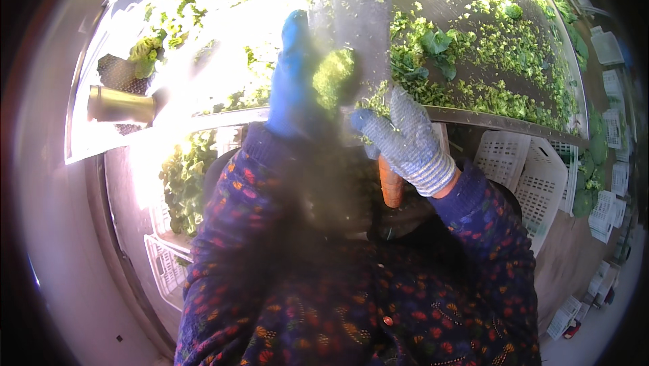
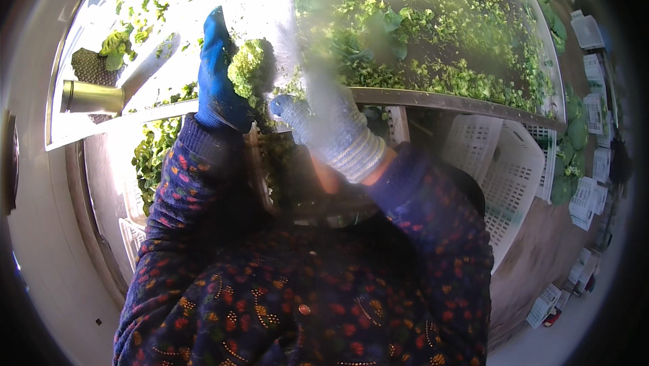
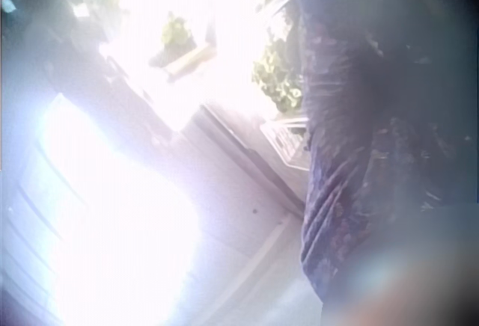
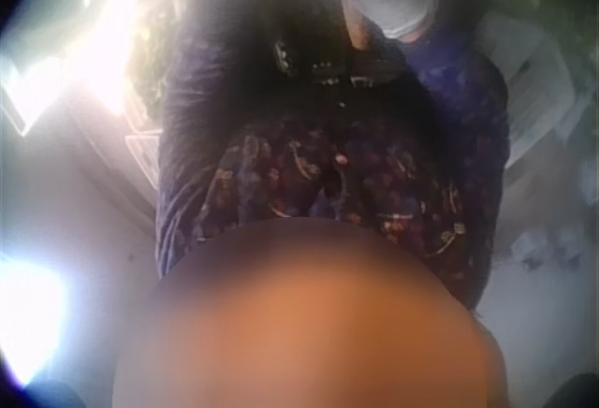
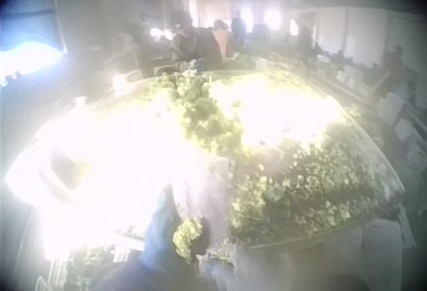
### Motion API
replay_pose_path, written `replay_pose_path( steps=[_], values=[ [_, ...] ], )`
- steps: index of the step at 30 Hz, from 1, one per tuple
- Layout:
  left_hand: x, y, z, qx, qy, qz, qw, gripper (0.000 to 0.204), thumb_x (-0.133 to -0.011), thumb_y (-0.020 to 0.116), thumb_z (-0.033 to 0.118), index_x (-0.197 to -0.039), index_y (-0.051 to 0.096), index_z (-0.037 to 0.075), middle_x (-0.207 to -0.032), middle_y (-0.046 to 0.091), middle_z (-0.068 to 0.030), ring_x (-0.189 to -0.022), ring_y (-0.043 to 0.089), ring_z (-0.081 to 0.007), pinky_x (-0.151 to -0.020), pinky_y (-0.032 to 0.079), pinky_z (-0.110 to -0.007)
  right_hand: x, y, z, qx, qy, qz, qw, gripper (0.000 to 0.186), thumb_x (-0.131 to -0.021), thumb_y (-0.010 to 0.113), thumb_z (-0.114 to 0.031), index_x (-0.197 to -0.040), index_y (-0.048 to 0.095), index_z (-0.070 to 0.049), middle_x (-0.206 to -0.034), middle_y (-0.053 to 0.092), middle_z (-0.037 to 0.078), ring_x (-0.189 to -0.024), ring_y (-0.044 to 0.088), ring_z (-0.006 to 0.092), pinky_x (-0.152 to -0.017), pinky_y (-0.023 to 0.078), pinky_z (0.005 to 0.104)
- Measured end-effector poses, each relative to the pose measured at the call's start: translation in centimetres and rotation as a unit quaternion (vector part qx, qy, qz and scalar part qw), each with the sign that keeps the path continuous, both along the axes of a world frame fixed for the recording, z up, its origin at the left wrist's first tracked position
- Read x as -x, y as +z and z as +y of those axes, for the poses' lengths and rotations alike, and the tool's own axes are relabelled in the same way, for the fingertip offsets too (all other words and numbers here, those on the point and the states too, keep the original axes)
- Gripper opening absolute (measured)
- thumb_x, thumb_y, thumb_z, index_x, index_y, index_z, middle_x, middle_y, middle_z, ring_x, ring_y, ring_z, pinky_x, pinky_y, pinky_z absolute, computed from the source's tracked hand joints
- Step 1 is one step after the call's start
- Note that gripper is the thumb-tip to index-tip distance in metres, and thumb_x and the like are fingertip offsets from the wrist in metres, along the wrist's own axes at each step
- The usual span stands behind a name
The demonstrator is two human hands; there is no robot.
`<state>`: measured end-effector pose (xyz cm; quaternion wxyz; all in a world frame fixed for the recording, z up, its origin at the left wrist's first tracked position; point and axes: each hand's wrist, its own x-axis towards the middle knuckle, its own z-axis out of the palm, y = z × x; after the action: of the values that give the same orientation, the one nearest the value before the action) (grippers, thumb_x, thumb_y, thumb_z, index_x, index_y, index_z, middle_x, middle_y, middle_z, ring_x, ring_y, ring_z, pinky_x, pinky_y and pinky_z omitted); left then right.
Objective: The person repeatedly chops green leafy vegetables on a metal table using a large cleaver. The person holds the vegetables with a gloved left hand and chops with the right hand, accumulating chopped pieces on the table.
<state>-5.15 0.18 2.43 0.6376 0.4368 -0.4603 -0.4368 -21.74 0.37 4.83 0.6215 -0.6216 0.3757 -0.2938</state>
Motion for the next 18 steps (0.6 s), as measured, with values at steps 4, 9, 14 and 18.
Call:
replay_pose_path(
  steps=[4,9,14,18],
  values=[
    [-0.6,0.2,-0.2,-0.049,-0.037,0.173,0.983,0.040,-0.090,0.043,0.033,-0.117,0.049,0.004,-0.104,0.058,-0.0105,-0.096,0.057,-0.0220,-0.085,0.045,-0.033,-0.1,-0.6,-0.4,0.148,0.027,0.036,0.988,0.027,-0.085,0.063,-0.017,-0.105,0.056,0.000,-0.077,0.060,0.004,-0.056,0.052,0.0087,-0.050,0.044,0.0246],
    [-2.4,1.9,-0.7,-0.162,0.031,0.298,0.940,0.038,-0.096,0.037,0.033,-0.114,0.053,0.005,-0.105,0.058,-0.0077,-0.097,0.056,-0.0168,-0.087,0.044,-0.027,2.7,0.2,-0.4,0.156,0.102,0.074,0.980,0.030,-0.081,0.066,-0.012,-0.105,0.057,0.002,-0.088,0.063,0.015,-0.073,0.062,0.0263,-0.064,0.049,0.0329],
    [-3.3,3.4,0.2,-0.159,-0.026,0.197,0.967,0.031,-0.091,0.050,0.022,-0.118,0.052,0.008,-0.095,0.058,-0.0084,-0.079,0.058,-0.0125,-0.058,0.050,-0.025,4.0,1.2,-0.5,0.296,0.023,0.082,0.951,0.028,-0.079,0.066,-0.004,-0.104,0.058,0.003,-0.092,0.064,0.019,-0.079,0.065,0.0316,-0.068,0.051,0.0347],
    [-3.4,3.5,0.5,-0.165,-0.074,0.331,0.926,0.028,-0.090,0.054,0.024,-0.113,0.053,0.008,-0.093,0.059,-0.0109,-0.071,0.060,-0.0135,-0.054,0.053,-0.023,3.0,1.7,-0.4,0.390,-0.029,0.064,0.918,0.028,-0.080,0.065,-0.003,-0.106,0.057,0.003,-0.093,0.064,0.018,-0.080,0.064,0.0321,-0.068,0.051,0.0348]
  ],
)
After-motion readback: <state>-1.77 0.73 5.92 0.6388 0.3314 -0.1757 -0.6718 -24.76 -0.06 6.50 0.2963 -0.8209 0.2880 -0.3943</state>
